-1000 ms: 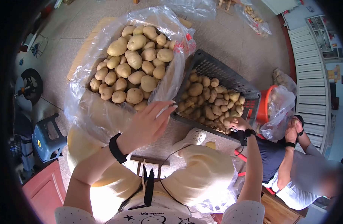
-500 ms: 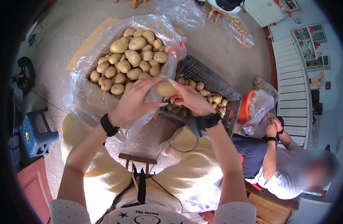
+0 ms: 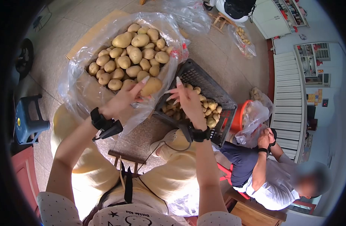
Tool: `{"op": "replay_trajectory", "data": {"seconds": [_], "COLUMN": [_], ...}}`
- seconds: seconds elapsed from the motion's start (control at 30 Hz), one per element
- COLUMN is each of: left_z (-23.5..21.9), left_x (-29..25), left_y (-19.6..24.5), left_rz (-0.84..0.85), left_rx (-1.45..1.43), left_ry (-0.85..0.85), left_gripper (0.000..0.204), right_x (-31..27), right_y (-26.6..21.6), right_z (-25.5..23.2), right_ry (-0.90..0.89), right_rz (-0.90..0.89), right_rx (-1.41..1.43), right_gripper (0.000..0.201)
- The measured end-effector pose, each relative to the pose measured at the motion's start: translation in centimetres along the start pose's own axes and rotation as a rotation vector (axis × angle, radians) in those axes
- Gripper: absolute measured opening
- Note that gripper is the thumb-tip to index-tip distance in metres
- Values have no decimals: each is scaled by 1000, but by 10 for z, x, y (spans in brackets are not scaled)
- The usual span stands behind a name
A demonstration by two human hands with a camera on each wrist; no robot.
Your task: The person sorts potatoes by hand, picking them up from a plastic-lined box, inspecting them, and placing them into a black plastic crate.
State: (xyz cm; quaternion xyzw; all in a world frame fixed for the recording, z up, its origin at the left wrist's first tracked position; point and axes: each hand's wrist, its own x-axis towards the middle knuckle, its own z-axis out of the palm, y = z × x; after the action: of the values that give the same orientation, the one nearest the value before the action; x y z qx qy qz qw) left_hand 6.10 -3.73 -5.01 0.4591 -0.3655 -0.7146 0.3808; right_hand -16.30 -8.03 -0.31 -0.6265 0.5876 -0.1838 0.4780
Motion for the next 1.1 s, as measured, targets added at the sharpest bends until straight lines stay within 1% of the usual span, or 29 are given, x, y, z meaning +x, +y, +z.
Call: {"op": "replay_trajectory", "data": {"seconds": [0.03,0.1,0.13,0.17,0.2,0.23,0.3,0.33,0.37,0.4,0.43,0.53,0.6,0.63,0.67,0.7,0.73,0.77,0.8,0.83,0.87,0.9,0.93,0.97,1.0,1.03,1.07,1.1], "left_z": [-1,-2,0,3,5,5,7,8,8,9,10,8,2,2,1,2,4,7,8,7,5,5,4,4,4,6,9,11], "left_x": [0,0,-1,-3,-4,-3,-1,-1,-2,-2,-3,-5,1,4,6,3,0,-5,-9,-8,-5,-5,-7,-9,-11,-12,-11,-10], "left_y": [1,4,6,8,8,7,2,1,0,0,0,-3,-12,-15,-18,-12,-6,-1,5,2,-3,-2,0,2,5,5,5,4], "left_rz": [-2,-114,-115,-129,-144,-146,-102,-104,-99,-93,-93,-54,38,39,73,106,107,154,203,204,211,218,223,257,288,288,366,443], "left_rx": [-2,-24,-24,-56,-88,-88,-130,-132,-118,-104,-105,-138,-73,-77,3,83,81,95,108,101,141,176,161,299,441,435,580,726], "left_ry": [1,-20,-19,-26,-32,-33,-24,-25,10,46,46,93,34,38,65,94,101,122,143,151,125,102,117,111,103,113,239,362], "left_gripper": [58,64,64,65,66,66,63,63,62,60,60,57,56,56,55,54,54,56,58,58,56,55,55,52,49,49,45,44], "right_x": [3,6,7,7,6,3,-4,-5,-6,-7,-7,-6,-4,-3,-2,-1,1,3,4,5,5,5,5,5,3,3,2,3], "right_y": [7,12,10,9,4,0,-7,-8,-9,-10,-11,-10,-10,-9,-8,-7,-5,-2,1,3,4,5,5,5,4,2,-2,0], "right_z": [0,0,2,6,11,14,20,25,29,34,37,46,49,50,50,51,52,54,55,56,56,55,53,53,54,54,52,50], "right_ry": [-2,107,107,116,125,125,74,36,35,-23,-81,-73,-55,-29,-34,-29,-26,-34,-18,-3,-15,-63,-110,-125,-107,-86,-126,-129], "right_rz": [2,-185,-185,-257,-329,-326,-465,-468,-467,-431,-396,-357,-372,-383,-383,-366,-351,-353,-381,-408,-409,-271,-133,-134,-54,26,101,100], "right_rx": [0,21,21,1,-18,-18,-199,-204,-205,-174,-143,-97,-102,-104,-106,-68,-32,-33,-11,9,2,81,155,144,232,322,337,335], "right_gripper": [50,33,33,32,38,38,56,66,66,67,68,70,69,68,68,66,64,64,57,51,51,44,37,37,34,34,46,46]}}
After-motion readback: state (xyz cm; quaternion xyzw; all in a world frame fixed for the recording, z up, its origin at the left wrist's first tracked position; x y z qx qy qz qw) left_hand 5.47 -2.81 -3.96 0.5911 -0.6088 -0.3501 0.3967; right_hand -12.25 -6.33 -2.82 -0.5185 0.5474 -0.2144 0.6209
